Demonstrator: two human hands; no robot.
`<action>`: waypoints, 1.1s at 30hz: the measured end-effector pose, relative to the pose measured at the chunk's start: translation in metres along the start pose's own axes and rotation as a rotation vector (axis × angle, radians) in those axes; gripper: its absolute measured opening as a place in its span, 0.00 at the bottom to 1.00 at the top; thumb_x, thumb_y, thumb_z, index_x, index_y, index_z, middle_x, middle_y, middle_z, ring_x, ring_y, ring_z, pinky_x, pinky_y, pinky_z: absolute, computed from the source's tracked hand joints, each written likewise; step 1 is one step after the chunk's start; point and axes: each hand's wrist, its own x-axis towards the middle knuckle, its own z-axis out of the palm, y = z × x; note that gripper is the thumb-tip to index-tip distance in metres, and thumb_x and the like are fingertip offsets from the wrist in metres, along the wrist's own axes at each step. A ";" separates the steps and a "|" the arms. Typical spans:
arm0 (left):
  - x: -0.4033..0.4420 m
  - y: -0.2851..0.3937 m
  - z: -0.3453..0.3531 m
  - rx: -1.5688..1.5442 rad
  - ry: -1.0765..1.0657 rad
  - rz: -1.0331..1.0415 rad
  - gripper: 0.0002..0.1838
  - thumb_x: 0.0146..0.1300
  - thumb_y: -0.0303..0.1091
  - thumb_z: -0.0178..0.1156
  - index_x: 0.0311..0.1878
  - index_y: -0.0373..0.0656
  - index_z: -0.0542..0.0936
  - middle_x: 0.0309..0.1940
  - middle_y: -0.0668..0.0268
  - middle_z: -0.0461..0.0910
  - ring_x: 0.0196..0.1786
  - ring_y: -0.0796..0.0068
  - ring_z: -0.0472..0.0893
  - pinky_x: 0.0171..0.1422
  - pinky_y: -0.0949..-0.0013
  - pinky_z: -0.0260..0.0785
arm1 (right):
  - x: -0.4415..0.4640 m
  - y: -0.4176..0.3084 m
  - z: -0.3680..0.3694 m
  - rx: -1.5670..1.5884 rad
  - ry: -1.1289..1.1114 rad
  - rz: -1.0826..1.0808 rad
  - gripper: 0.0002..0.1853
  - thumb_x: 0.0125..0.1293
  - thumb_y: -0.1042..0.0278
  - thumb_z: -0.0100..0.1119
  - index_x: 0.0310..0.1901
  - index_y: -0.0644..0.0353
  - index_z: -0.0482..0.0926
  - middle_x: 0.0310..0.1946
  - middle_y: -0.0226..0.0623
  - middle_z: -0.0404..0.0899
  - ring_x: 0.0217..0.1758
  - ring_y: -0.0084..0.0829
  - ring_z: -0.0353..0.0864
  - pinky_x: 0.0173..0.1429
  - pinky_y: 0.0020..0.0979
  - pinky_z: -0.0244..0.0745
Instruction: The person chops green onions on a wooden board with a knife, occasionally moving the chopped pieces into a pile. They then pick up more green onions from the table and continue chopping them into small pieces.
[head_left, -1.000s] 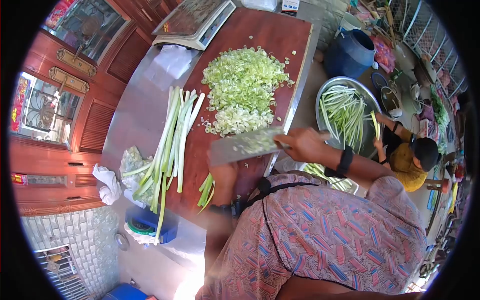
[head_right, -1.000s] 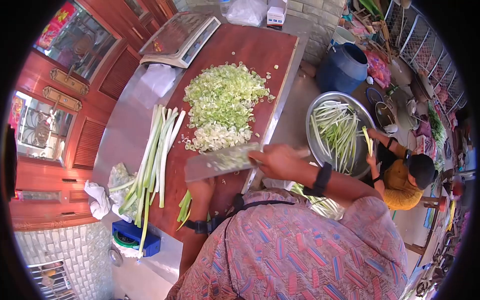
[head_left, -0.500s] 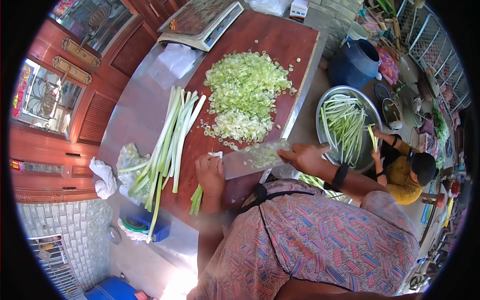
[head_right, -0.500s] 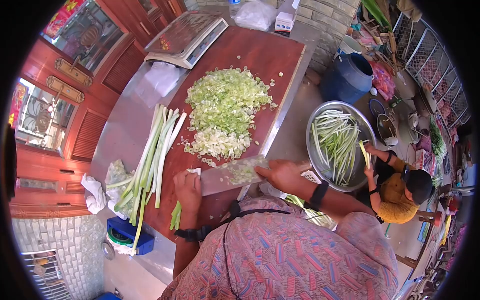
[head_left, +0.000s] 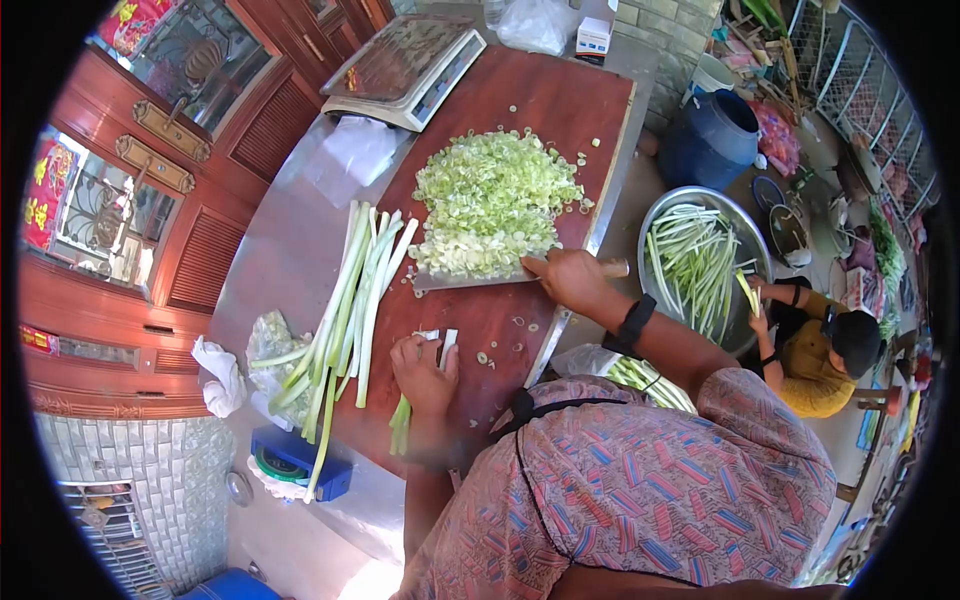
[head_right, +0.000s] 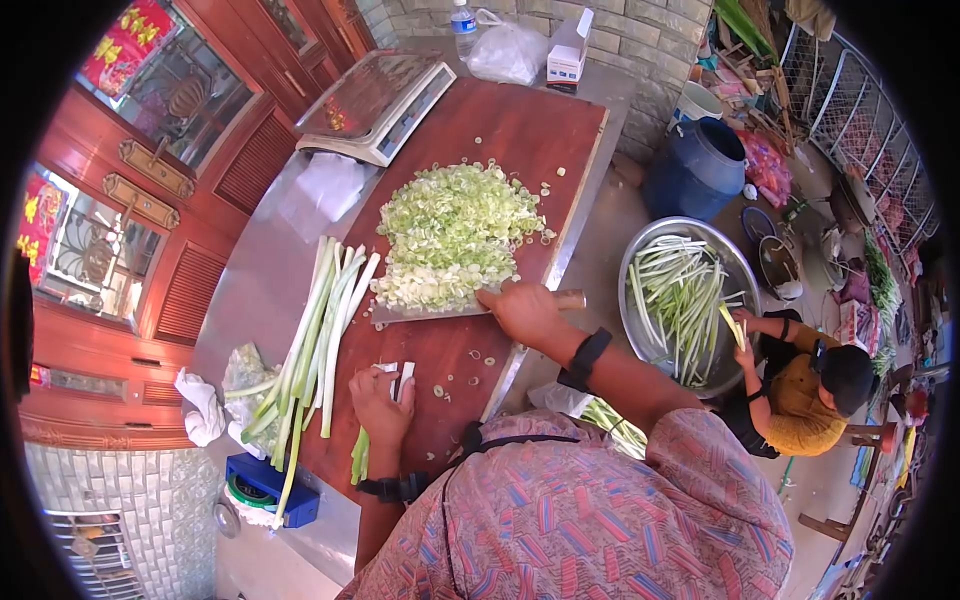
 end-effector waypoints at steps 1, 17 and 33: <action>0.000 0.000 0.000 -0.008 -0.022 -0.033 0.13 0.48 0.38 0.70 0.33 0.43 0.81 0.42 0.59 0.74 0.51 0.53 0.71 0.56 0.51 0.66 | 0.004 0.001 -0.003 0.016 0.021 0.011 0.12 0.60 0.66 0.52 0.45 0.45 0.79 0.23 0.38 0.75 0.26 0.41 0.80 0.27 0.42 0.71; 0.001 -0.001 0.002 -0.003 0.006 -0.014 0.12 0.47 0.37 0.70 0.33 0.43 0.81 0.41 0.60 0.75 0.50 0.54 0.72 0.55 0.52 0.67 | 0.105 0.041 -0.053 0.562 0.076 0.280 0.11 0.54 0.66 0.59 0.37 0.60 0.84 0.27 0.50 0.81 0.31 0.47 0.82 0.39 0.42 0.74; -0.001 -0.001 0.002 0.017 0.002 -0.013 0.14 0.46 0.39 0.71 0.34 0.46 0.80 0.42 0.62 0.74 0.52 0.55 0.71 0.54 0.52 0.67 | 0.046 -0.019 -0.041 0.769 -0.476 0.089 0.12 0.61 0.61 0.58 0.34 0.63 0.80 0.22 0.46 0.79 0.27 0.40 0.81 0.36 0.39 0.73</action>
